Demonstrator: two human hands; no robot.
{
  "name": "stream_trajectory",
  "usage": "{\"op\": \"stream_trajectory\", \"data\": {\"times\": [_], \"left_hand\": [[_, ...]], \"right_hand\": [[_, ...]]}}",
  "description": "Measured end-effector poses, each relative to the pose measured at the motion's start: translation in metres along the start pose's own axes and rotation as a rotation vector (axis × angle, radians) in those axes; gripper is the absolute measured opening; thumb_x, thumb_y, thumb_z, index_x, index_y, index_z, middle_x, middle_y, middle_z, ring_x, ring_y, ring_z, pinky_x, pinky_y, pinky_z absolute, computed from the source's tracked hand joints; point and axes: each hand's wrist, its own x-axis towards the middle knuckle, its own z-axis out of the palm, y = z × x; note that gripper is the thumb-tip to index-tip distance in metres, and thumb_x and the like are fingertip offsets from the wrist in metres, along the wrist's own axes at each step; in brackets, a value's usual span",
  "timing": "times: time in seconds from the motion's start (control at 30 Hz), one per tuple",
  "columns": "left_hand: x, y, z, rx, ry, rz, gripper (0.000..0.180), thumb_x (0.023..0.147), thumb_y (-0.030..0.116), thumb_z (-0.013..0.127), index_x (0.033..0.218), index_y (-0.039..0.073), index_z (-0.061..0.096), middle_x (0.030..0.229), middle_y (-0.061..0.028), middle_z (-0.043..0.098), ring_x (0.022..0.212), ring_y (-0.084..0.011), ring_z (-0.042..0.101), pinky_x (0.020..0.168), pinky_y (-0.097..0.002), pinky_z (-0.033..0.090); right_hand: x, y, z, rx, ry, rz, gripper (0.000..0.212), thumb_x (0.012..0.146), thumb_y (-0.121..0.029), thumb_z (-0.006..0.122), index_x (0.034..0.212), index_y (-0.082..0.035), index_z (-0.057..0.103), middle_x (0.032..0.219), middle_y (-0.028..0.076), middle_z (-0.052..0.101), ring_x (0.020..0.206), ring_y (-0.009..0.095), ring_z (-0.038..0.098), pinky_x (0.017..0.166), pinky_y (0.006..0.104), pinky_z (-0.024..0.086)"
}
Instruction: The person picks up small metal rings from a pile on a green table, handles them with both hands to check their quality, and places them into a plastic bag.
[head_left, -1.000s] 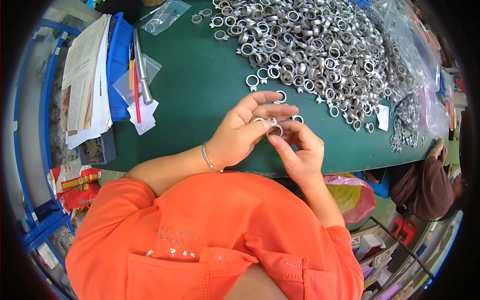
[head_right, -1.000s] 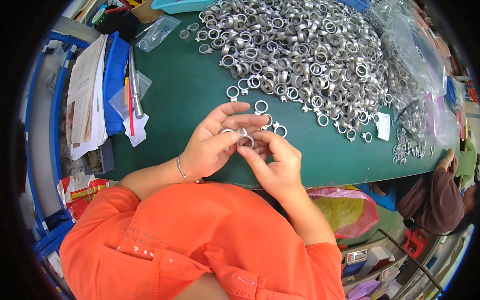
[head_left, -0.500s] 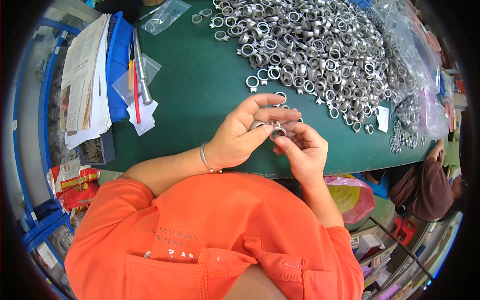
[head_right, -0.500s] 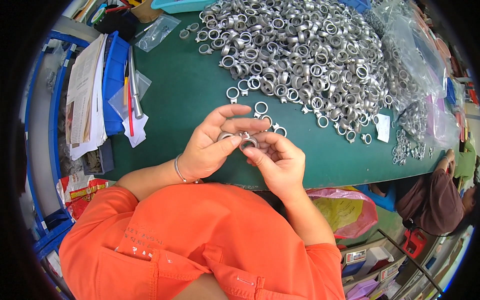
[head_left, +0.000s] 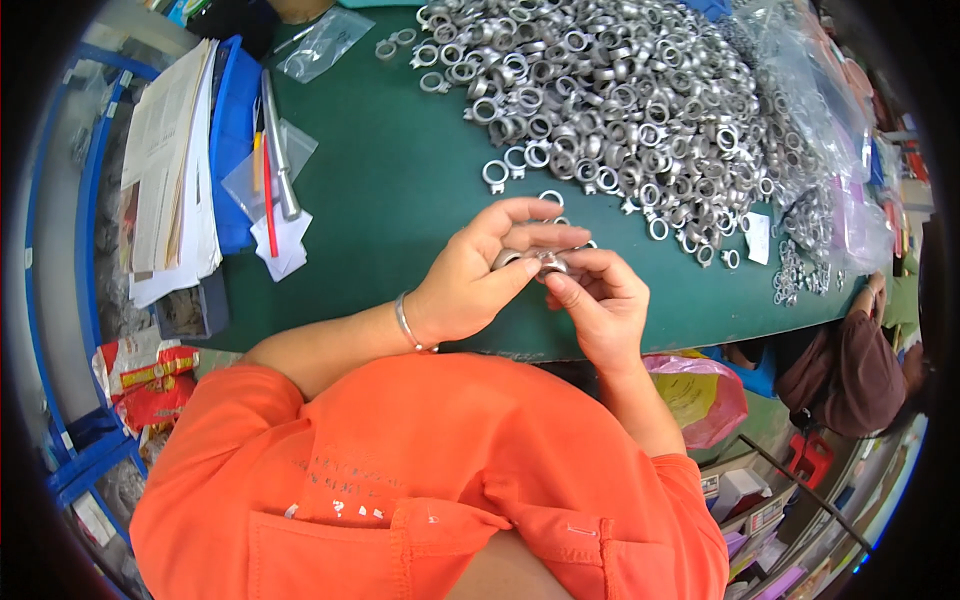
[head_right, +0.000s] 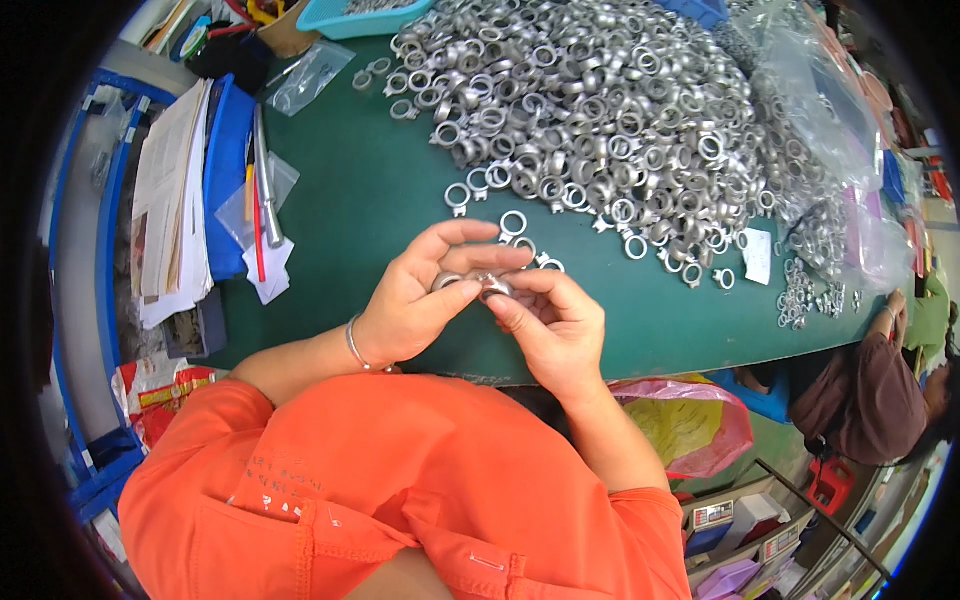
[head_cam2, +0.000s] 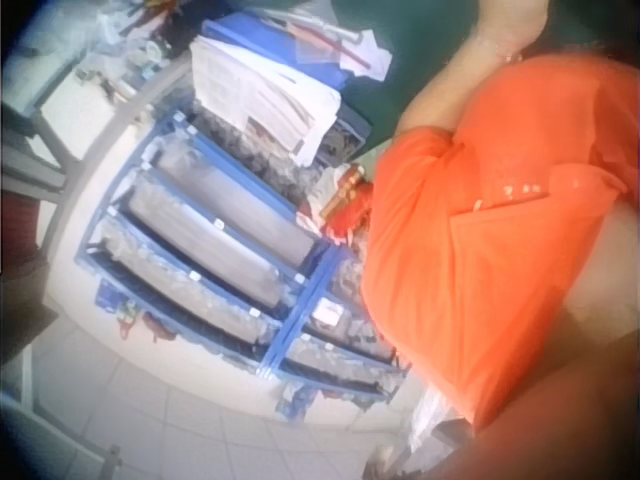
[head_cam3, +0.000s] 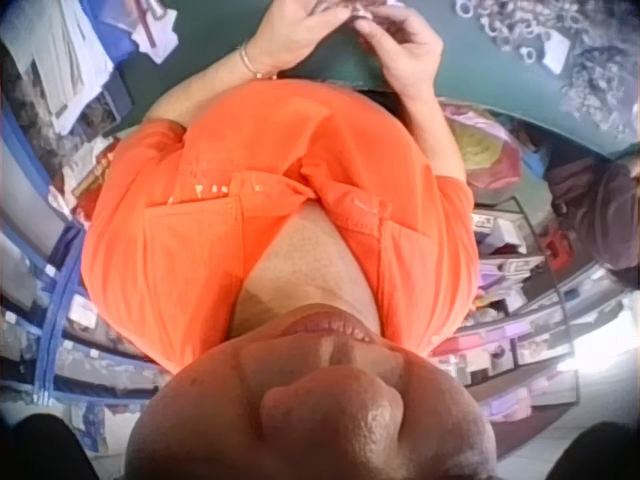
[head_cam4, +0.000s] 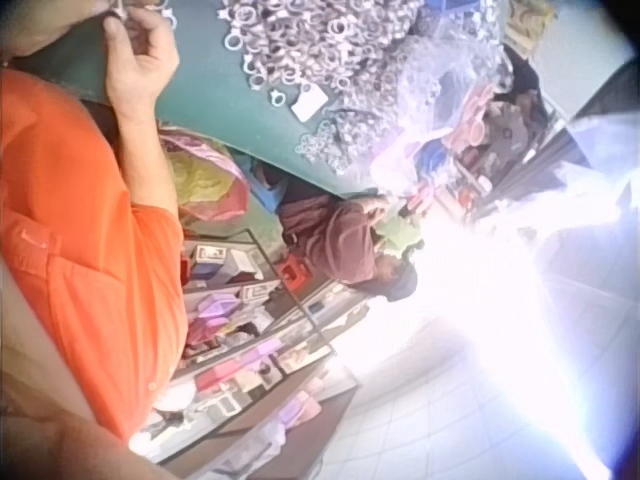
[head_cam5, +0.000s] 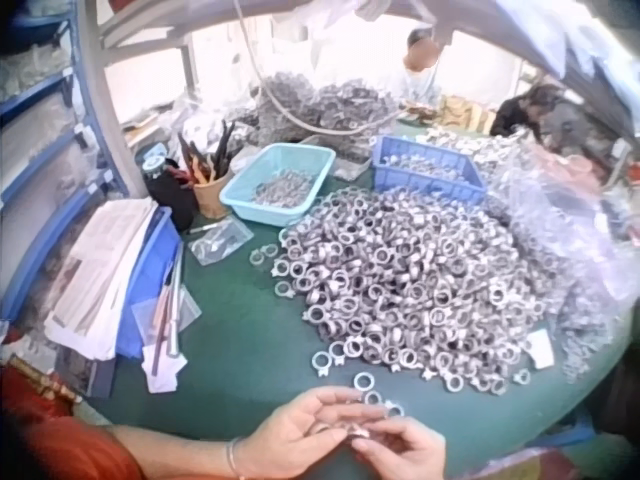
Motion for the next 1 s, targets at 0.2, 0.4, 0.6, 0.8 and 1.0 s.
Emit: {"op": "stream_trajectory", "data": {"times": [0.2, 0.4, 0.6, 0.8, 1.0], "left_hand": [[-0.002, 0.004, -0.005, -0.061, 0.263, -0.215, 0.028, 0.085, -0.003, 0.046, 0.112, 0.003, 0.046, 0.109, -0.0147, 0.055, 0.104, -0.0240, 0.054, 0.087, -0.0334, 0.046], [-0.007, 0.002, -0.011, -0.222, 0.151, -0.304, 0.031, 0.077, -0.009, 0.049, 0.106, 0.002, 0.048, 0.105, -0.0102, 0.054, 0.101, -0.0210, 0.055, 0.082, -0.0306, 0.048], [-0.004, 0.009, -0.005, -0.291, 0.151, -0.396, 0.032, 0.078, -0.009, 0.051, 0.108, 0.000, 0.048, 0.108, -0.0119, 0.054, 0.105, -0.0227, 0.054, 0.088, -0.0311, 0.047], [-0.006, 0.008, -0.011, -0.422, 0.257, -0.241, 0.035, 0.081, -0.004, 0.052, 0.115, -0.001, 0.044, 0.113, -0.0155, 0.053, 0.108, -0.0248, 0.053, 0.092, -0.0342, 0.045], [-0.004, 0.006, -0.010, -0.158, 0.209, -0.261, 0.033, 0.086, -0.001, 0.047, 0.119, -0.001, 0.043, 0.120, -0.0154, 0.050, 0.110, -0.0212, 0.051, 0.094, -0.0332, 0.043]], "right_hand": [[0.015, -0.019, -0.030, -0.055, 0.073, 0.136, 0.017, 0.081, -0.003, 0.062, 0.097, 0.002, 0.061, 0.084, 0.009, 0.065, 0.071, 0.013, 0.062, 0.057, 0.0223, 0.051], [0.071, -0.111, -0.092, -0.233, 0.439, -0.198, 0.019, 0.081, -0.008, 0.061, 0.096, 0.003, 0.057, 0.075, 0.009, 0.062, 0.062, 0.017, 0.060, 0.063, 0.0257, 0.051], [0.119, -0.179, -0.161, 0.008, 0.590, -0.575, 0.040, 0.086, 0.000, 0.047, 0.121, 0.014, 0.034, 0.117, 0.026, 0.046, 0.105, 0.033, 0.054, 0.084, 0.0358, 0.050], [0.064, -0.083, -0.058, -0.711, 0.168, -0.243, 0.007, 0.078, 0.000, 0.056, 0.082, -0.001, 0.062, 0.086, 0.006, 0.061, 0.075, 0.011, 0.054, 0.058, 0.0231, 0.043], [0.025, -0.008, 0.008, -0.832, -0.220, -0.389, 0.019, 0.072, 0.001, 0.067, 0.089, -0.001, 0.060, 0.087, 0.008, 0.056, 0.075, 0.018, 0.057, 0.063, 0.0271, 0.048]]}}
